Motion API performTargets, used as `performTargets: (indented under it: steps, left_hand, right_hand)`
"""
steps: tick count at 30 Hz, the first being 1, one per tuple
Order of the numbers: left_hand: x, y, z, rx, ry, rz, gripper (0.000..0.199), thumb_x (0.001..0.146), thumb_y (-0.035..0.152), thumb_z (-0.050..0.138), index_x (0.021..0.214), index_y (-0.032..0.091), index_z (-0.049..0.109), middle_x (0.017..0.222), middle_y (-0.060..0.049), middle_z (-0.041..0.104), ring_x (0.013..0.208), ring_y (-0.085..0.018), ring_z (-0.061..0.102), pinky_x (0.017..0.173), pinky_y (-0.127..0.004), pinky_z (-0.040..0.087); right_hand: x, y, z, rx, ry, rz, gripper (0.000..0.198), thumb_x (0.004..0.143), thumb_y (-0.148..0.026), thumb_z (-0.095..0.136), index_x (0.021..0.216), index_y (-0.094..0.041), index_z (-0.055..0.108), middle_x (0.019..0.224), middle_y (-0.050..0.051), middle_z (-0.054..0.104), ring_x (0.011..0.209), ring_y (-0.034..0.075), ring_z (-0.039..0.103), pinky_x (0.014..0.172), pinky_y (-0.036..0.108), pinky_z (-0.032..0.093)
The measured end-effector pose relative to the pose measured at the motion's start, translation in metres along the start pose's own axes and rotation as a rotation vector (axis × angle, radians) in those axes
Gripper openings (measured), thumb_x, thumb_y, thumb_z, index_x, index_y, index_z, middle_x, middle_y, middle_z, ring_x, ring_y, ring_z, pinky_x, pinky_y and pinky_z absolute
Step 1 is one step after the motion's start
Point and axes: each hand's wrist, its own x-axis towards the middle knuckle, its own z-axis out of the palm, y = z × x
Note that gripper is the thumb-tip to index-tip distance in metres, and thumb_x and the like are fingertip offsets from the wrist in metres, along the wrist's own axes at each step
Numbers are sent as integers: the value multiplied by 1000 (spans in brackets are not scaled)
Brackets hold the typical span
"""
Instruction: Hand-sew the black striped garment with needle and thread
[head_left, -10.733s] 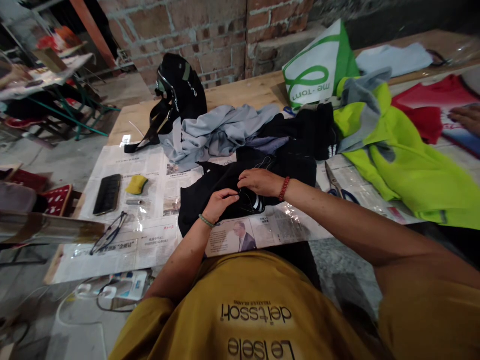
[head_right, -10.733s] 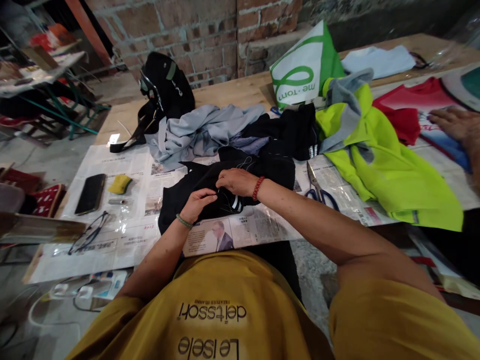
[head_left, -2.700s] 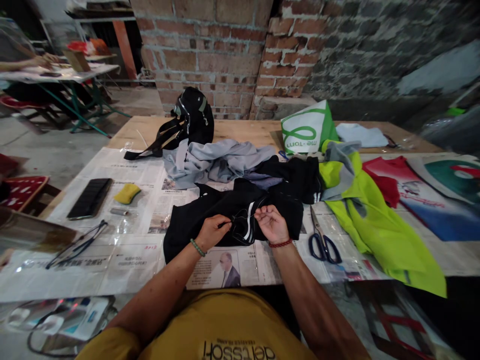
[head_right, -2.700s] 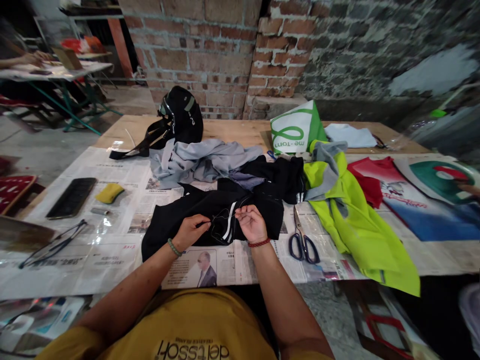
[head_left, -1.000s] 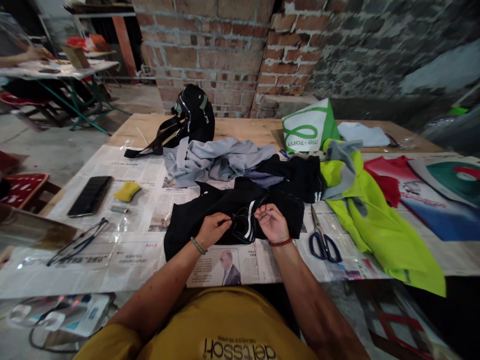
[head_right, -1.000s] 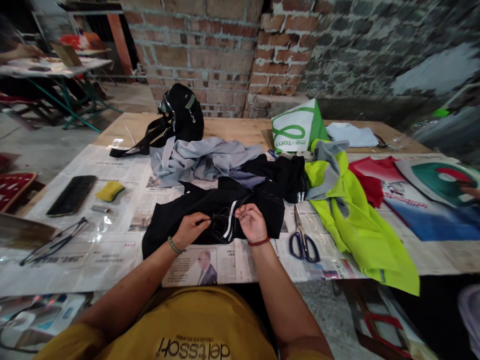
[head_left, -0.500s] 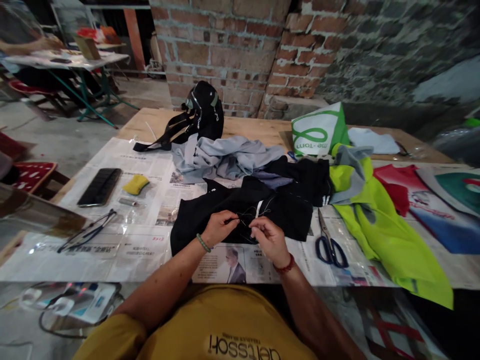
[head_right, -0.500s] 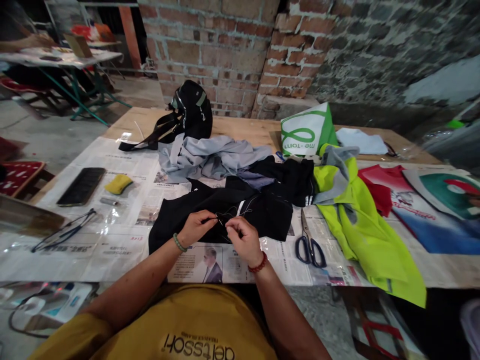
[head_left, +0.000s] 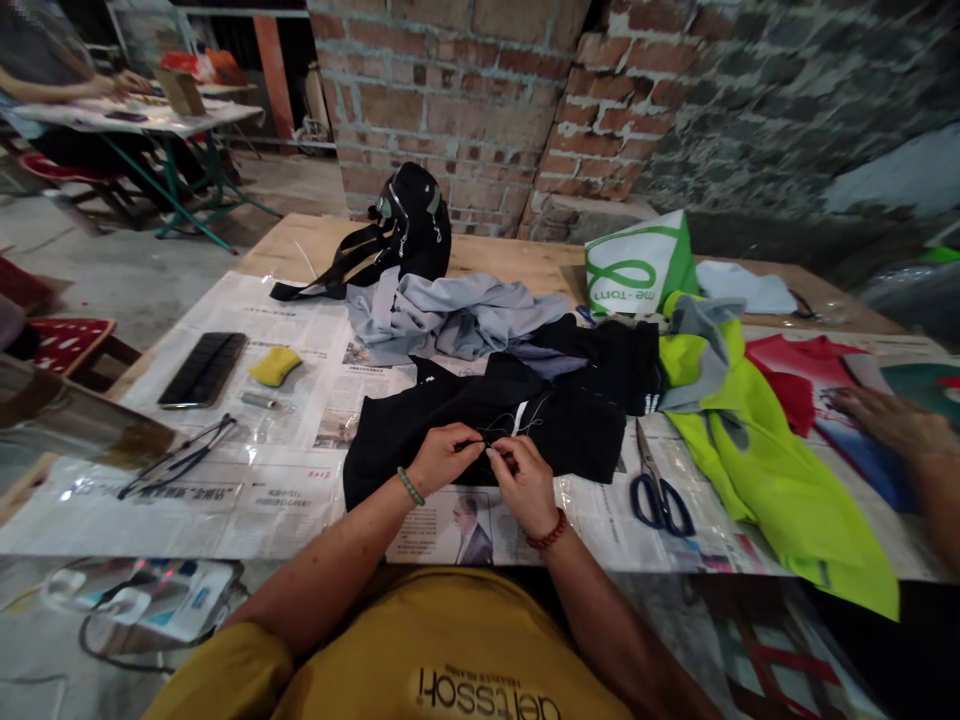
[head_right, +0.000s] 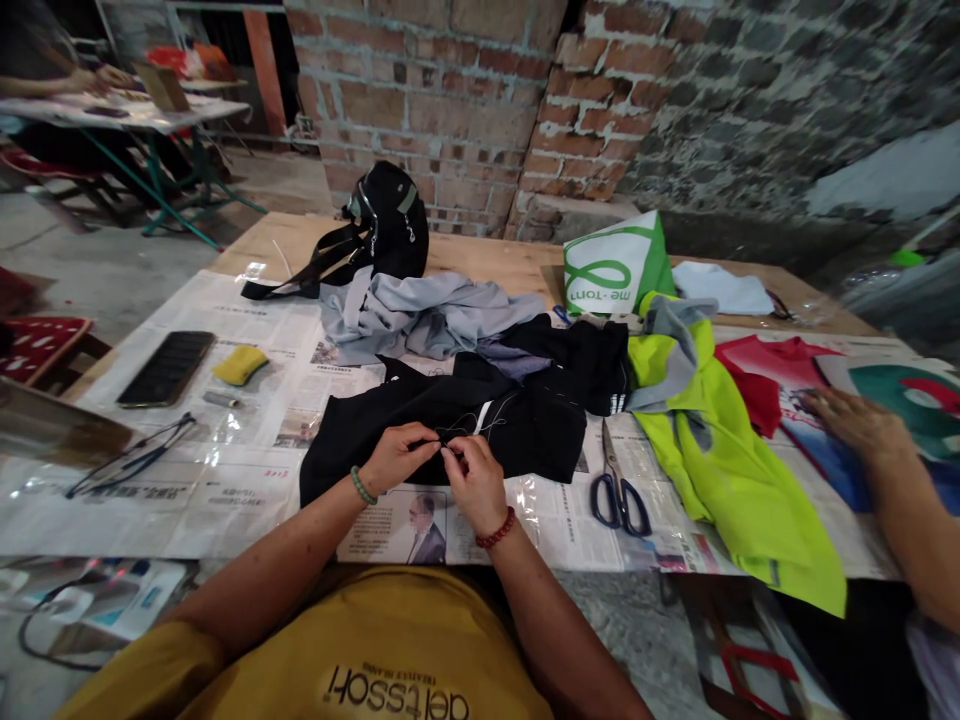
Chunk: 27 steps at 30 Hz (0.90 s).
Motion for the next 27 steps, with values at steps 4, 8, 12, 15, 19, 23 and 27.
performTargets:
  steps: [4,8,12,15,19,23,27]
  left_hand:
    - [-1,0,1,0,-10,-4,12,77,21,59,77,15,70,71,-4,66,64,-11,59,62,-22,46]
    - [-1,1,2,-14,-38,-18,13,78,21,59,76,15,70,72,-4,66,65,-11,59,63,-21,46]
    - [1,0,0,5,-14,-46,12,78,21,59,73,15,69,70,-3,65,65,-11,58,63,-21,45]
    - [2,-2,0,6,-11,-75,13,77,21,59,71,15,68,69,-3,65,64,-11,57,62,-21,44]
    - [2,-4,2,-63,-35,-130,12,76,24,61,73,15,68,70,-2,65,66,-11,57,63,-21,45]
    - [3,-5,3,-188,-76,-230,15,75,27,61,73,14,68,68,-1,65,64,-11,55,61,-20,44]
    - [4,-5,0,-305,-103,-269,17,74,29,61,73,13,68,68,0,65,63,-10,55,63,-21,45]
  right_hand:
    - [0,1,0,-38,17,-37,8,87,-22,52,84,-21,59,78,3,58,70,13,56,63,25,46]
    - [-3,3,-1,-55,52,-89,9,86,-18,51,81,-21,58,75,3,59,70,14,56,64,26,46]
    - [-5,5,-5,-81,67,-117,11,86,-17,51,78,-21,58,73,2,58,69,14,56,63,26,45]
    - [-6,5,-8,-72,59,-102,11,86,-18,52,78,-21,58,72,2,58,68,13,56,63,26,45]
    - [-1,3,-8,40,77,24,9,85,-23,55,79,-21,61,70,1,58,59,11,54,57,24,45]
    - [7,2,-2,220,83,160,10,84,-28,57,79,-21,63,69,-1,58,47,7,51,46,22,43]
    - [12,3,3,225,46,74,10,84,-27,56,85,-23,66,78,1,63,52,9,56,48,23,47]
